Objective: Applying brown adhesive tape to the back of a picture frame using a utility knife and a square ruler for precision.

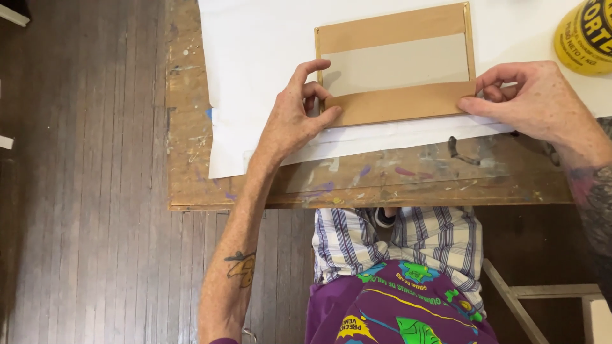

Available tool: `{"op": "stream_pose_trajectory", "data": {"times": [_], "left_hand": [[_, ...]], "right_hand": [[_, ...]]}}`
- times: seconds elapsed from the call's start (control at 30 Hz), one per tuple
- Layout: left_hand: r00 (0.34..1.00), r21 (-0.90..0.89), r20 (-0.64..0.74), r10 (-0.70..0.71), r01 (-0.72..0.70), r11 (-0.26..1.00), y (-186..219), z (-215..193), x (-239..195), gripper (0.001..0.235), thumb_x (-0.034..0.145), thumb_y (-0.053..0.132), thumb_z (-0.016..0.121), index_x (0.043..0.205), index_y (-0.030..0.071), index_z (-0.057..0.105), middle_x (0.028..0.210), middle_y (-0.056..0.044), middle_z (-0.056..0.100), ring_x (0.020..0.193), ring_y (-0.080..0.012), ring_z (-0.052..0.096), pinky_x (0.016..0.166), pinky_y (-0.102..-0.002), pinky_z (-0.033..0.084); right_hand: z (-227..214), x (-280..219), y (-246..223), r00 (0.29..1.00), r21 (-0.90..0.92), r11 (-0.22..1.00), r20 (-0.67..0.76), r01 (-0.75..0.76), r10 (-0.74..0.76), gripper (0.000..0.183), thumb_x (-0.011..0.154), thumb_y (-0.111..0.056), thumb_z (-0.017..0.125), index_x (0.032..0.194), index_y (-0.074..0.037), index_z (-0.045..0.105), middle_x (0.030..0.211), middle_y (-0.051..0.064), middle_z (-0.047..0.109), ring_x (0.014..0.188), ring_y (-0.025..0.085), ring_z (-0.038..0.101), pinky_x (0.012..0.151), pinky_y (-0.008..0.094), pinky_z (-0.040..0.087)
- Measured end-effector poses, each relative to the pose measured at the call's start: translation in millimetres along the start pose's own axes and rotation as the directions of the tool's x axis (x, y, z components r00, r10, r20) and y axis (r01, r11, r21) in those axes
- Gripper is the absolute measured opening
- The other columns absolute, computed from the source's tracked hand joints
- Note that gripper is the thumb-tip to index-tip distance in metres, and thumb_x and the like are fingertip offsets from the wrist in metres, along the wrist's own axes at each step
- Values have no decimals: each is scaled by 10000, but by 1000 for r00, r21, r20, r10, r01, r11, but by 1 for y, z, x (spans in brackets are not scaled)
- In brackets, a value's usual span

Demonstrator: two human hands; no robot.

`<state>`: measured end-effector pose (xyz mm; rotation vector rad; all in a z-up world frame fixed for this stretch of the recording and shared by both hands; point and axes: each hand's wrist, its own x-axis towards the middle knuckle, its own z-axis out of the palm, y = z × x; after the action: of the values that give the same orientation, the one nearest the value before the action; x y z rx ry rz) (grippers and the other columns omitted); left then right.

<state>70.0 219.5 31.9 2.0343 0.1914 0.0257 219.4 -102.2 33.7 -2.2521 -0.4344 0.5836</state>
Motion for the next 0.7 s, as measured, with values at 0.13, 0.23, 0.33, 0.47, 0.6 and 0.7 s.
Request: {"op": "stream_pose_trajectory", "data": {"times": [0.13, 0.23, 0.33, 0.47, 0.6, 0.7], "left_hand": [[998, 30, 15, 60, -61, 998, -2, 0, -1, 631, 894, 97, 734, 1437, 176, 424, 871, 36, 634, 689, -112, 442, 706, -259, 452], [994, 40, 10, 113, -113, 993, -6, 1, -1, 629, 894, 109, 753, 1426, 185, 427, 885, 26, 595, 693, -118, 440, 693, -259, 446], [993, 66, 14, 119, -120, 991, -10, 2, 0, 648, 886, 115, 767, 1428, 203, 425, 888, 26, 597, 702, -130, 438, 704, -270, 444], [989, 98, 12, 146, -147, 984, -13, 2, 0, 640, 893, 132, 777, 1430, 196, 435, 916, 4, 603, 727, -146, 449, 716, -285, 449], [976, 188, 15, 217, -216, 958, -12, 3, -2, 621, 915, 143, 771, 1440, 170, 440, 960, -4, 605, 796, -172, 477, 787, -330, 471], [976, 237, 15, 217, -214, 948, -9, 4, -4, 614, 925, 157, 760, 1448, 161, 438, 999, -7, 612, 842, -184, 505, 818, -351, 483]], "right_hand": [[2, 0, 1, 1000, 46, 999, -10, -6, 6, 187, 929, -181, 851, 986, -56, 724, 717, -28, 479, 653, 52, 354, 628, 191, 327], [2, 0, 4, 1000, 51, 999, -13, -7, 8, 187, 928, -173, 850, 998, -50, 728, 711, -23, 480, 653, 61, 361, 627, 194, 342], [4, 3, 10, 1000, 67, 998, -10, -8, 8, 194, 914, -170, 853, 993, -63, 711, 718, -28, 471, 636, 31, 368, 567, 176, 290], [2, -3, 3, 999, -8, 999, -13, 36, -36, 196, 929, -185, 843, 982, -66, 696, 694, -36, 460, 624, 42, 376, 579, 192, 281], [0, -10, -13, 999, -41, 999, -6, -31, 31, 211, 918, -169, 842, 1051, -59, 720, 752, 0, 566, 649, 86, 490, 659, 205, 446], [0, -13, -17, 999, -41, 999, -17, -34, 33, 205, 912, -173, 840, 1047, -71, 724, 763, -5, 578, 650, 87, 498, 654, 207, 462]]}}
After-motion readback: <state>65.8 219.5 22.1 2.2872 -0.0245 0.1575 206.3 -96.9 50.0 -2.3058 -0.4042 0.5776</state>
